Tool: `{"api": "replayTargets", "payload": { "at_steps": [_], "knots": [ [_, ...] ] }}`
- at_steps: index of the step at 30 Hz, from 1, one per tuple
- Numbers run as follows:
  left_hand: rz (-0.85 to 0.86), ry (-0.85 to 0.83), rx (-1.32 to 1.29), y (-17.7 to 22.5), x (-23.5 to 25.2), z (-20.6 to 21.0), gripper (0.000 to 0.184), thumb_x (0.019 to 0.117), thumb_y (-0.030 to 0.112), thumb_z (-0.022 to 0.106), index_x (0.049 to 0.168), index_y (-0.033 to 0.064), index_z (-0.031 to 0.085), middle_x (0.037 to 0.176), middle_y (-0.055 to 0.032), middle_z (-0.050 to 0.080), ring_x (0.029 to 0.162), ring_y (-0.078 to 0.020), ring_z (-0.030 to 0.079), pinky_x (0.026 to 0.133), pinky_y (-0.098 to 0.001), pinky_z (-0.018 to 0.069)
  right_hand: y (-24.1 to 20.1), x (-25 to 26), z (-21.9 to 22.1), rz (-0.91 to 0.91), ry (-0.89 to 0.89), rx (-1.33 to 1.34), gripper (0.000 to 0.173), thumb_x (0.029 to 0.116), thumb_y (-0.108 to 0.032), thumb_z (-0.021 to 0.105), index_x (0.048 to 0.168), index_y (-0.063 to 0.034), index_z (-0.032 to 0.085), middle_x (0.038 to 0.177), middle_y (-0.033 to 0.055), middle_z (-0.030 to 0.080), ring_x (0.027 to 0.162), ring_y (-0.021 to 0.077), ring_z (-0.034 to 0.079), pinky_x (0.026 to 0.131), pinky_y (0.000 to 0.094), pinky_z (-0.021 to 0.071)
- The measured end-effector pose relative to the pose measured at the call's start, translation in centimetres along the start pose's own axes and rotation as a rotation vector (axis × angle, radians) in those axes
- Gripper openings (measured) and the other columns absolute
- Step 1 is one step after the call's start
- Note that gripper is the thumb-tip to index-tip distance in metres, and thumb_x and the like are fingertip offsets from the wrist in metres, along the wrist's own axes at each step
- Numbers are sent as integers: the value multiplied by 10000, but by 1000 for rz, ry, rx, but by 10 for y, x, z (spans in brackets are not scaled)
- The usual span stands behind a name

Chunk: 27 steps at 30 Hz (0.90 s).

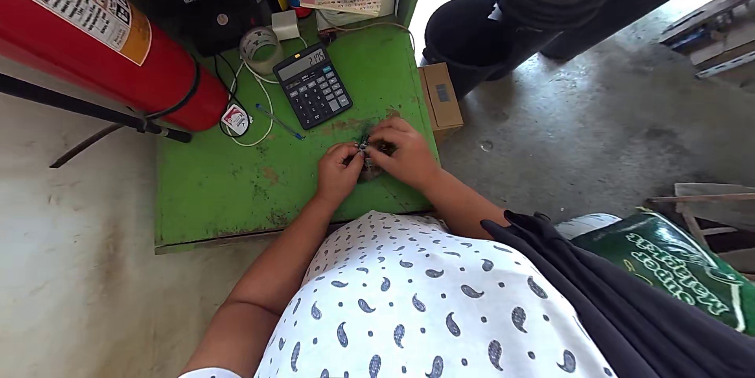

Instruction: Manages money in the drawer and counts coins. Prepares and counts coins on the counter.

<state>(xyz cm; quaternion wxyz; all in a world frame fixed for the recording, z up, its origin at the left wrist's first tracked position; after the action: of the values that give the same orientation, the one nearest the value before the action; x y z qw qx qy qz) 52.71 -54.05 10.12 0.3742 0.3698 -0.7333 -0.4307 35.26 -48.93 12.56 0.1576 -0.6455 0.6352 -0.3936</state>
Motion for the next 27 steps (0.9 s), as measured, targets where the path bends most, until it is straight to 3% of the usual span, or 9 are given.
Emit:
{"api": "replayTargets", "payload": {
  "at_steps": [2, 5, 8, 16, 20, 24, 27],
  "knots": [
    [-29, -33, -31, -1, 2, -2, 117, 958, 58, 661, 943, -40, 723, 1127, -183, 714, 1133, -196, 678, 978, -334, 558, -14, 3, -5, 99, -113, -23, 224, 927, -235, 762, 1093, -85, 783, 1221, 109, 695, 1151, 262, 646, 1007, 439, 527],
    [-39, -24, -59, 1, 2, -3, 91, 948, 47, 673, 930, -27, 724, 1100, -159, 717, 1093, -166, 685, 948, -296, 567, -69, 8, -31, 262, -263, -86, 170, 942, -83, 739, 1095, -10, 750, 1205, 201, 673, 1133, 361, 649, 991, 513, 525],
    [-36, 30, -20, 4, 2, 0, 83, 928, 54, 686, 884, -9, 719, 1072, -144, 726, 1043, -153, 697, 900, -281, 578, -80, 12, -27, 244, -341, -239, 125, 970, -52, 687, 1061, 15, 741, 1153, 227, 672, 1109, 403, 650, 961, 539, 539],
    [26, 100, 56, 4, 1, 8, 106, 897, 52, 699, 810, -9, 698, 1018, -141, 729, 970, -159, 709, 835, -280, 598, -47, 11, 9, 8, -236, -465, 122, 954, -58, 598, 953, 23, 689, 1030, 205, 646, 956, 403, 657, 754, 522, 568],
    [63, 87, 64, 4, 3, 7, 109, 900, 46, 693, 809, -11, 706, 1019, -143, 735, 978, -158, 709, 840, -277, 593, -37, 13, 11, -27, -187, -432, 114, 930, -67, 605, 923, 21, 679, 1009, 202, 647, 893, 386, 671, 735, 508, 576],
    [128, 76, 100, 6, 3, 10, 123, 881, 28, 697, 768, -18, 681, 1002, -163, 727, 950, -180, 713, 818, -281, 595, -27, 12, 11, -76, 7, -361, 38, 866, -9, 645, 876, 27, 643, 907, 199, 614, 727, 351, 664, 582, 467, 569],
    [93, 85, 109, 7, 5, 11, 114, 868, 24, 696, 760, -7, 680, 1012, -150, 735, 947, -168, 719, 800, -279, 604, -25, 13, 4, 37, 1, -284, 26, 868, 12, 651, 893, 11, 650, 934, 181, 624, 768, 330, 669, 621, 470, 581]
  ]
}}
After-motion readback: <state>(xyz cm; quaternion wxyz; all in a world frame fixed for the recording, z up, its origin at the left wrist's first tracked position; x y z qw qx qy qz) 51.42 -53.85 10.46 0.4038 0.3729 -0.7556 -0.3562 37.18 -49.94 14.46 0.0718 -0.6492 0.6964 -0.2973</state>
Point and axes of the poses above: each hand's wrist, its own x-axis towards the middle knuckle, its own z-axis out of the palm, y = z × x, the point moved 2 cm from there along x, towards the middle knuckle
